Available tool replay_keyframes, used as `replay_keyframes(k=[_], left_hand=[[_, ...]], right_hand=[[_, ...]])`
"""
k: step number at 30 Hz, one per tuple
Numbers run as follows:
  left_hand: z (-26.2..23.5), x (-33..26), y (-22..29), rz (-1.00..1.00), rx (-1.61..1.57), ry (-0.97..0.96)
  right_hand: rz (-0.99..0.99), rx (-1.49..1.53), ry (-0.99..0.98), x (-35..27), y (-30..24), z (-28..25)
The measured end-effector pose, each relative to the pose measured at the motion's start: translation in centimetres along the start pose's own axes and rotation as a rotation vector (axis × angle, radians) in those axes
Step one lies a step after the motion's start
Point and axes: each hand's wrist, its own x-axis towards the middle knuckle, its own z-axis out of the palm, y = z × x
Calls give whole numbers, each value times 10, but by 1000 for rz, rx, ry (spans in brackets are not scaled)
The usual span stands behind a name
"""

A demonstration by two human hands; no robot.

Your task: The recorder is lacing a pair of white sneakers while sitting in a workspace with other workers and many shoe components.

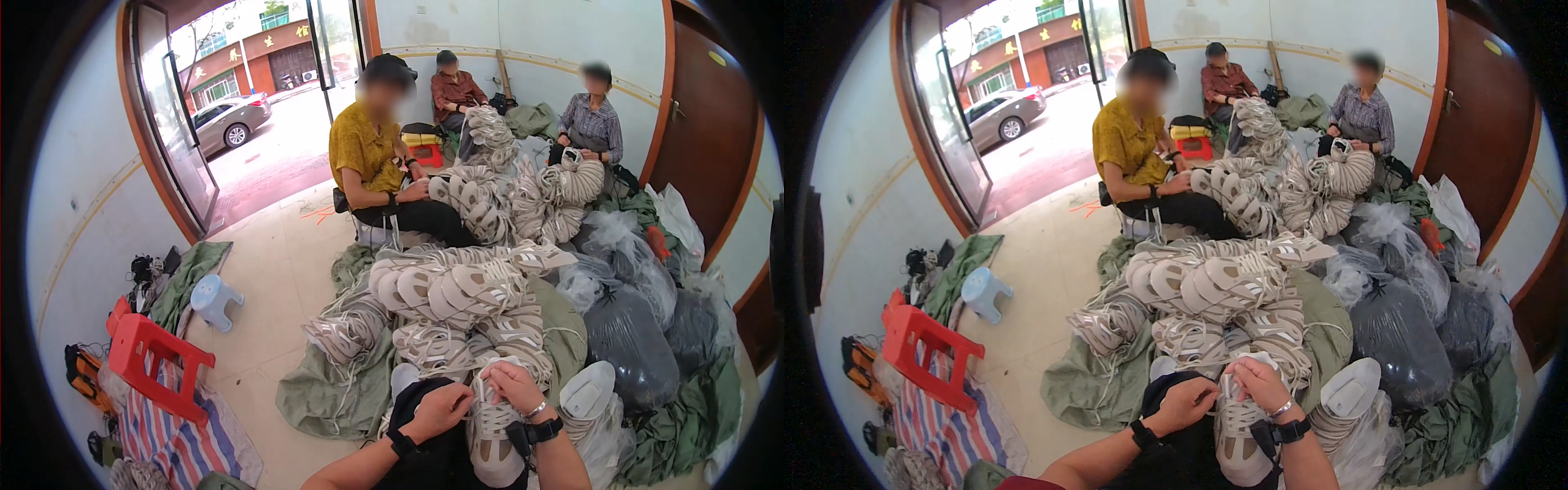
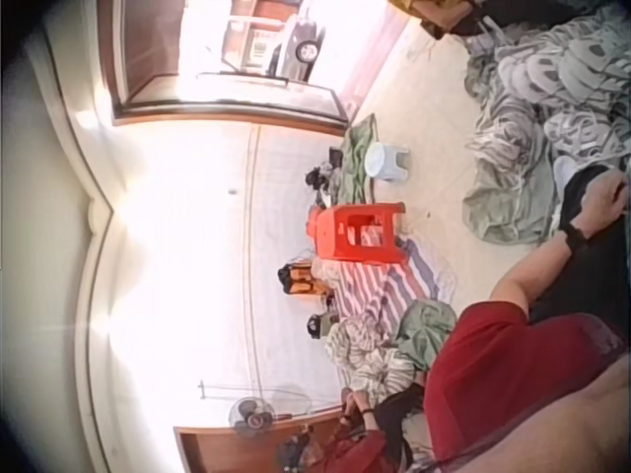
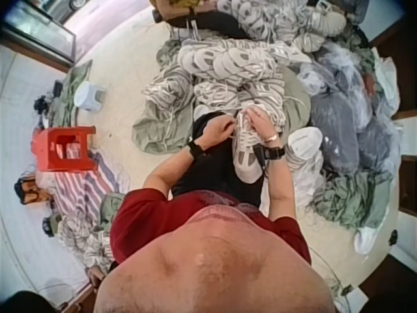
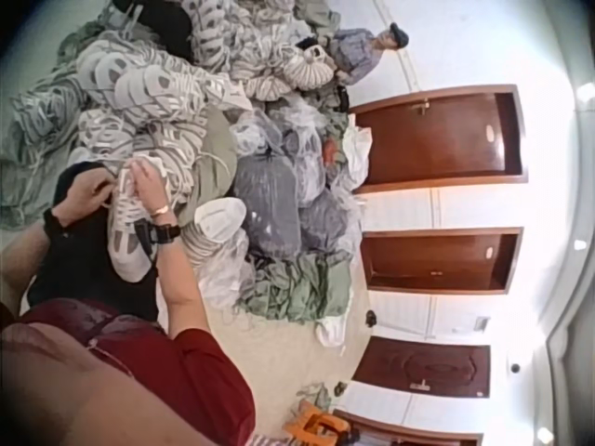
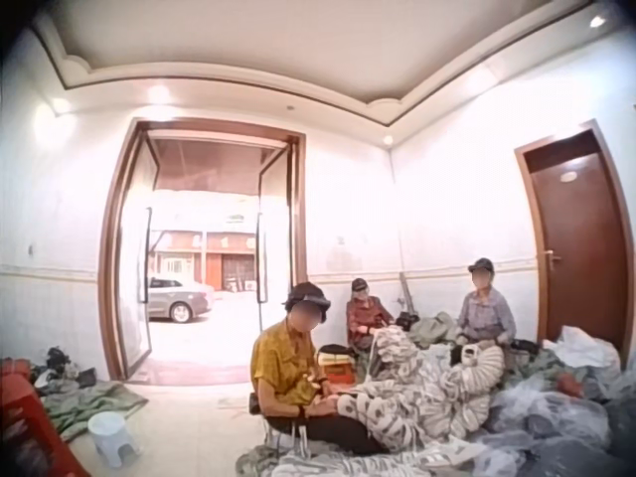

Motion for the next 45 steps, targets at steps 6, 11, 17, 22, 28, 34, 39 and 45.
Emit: replay_keyframes(k=[6, 11, 17, 22, 28, 34, 39, 45], left_hand=[[1, 7, -5, 46, 3, 15], [-1, 0, 0, 12, 41, -22], [-1, 3, -1, -22, 22, -35], [3, 3, -4, 35, -11, 3], [0, 1, -5, 2, -9, -9], [-1, 1, -5, -8, 10, -2], [0, 3, 0, 17, 1, 4], [3, 0, -3, 29, 17, -1]], right_hand=[[42, 16, 26, 5, 3, -5], [6, 9, 46, -2, -1, 2], [8, -31, 21, 2, -6, 0], [1, -40, 43, -1, -3, -1], [9, -38, 32, 3, 0, 0], [23, -29, 25, 3, -3, 1], [10, -12, 22, 1, -1, 0], [-7, -22, 35, -5, -7, 3]])
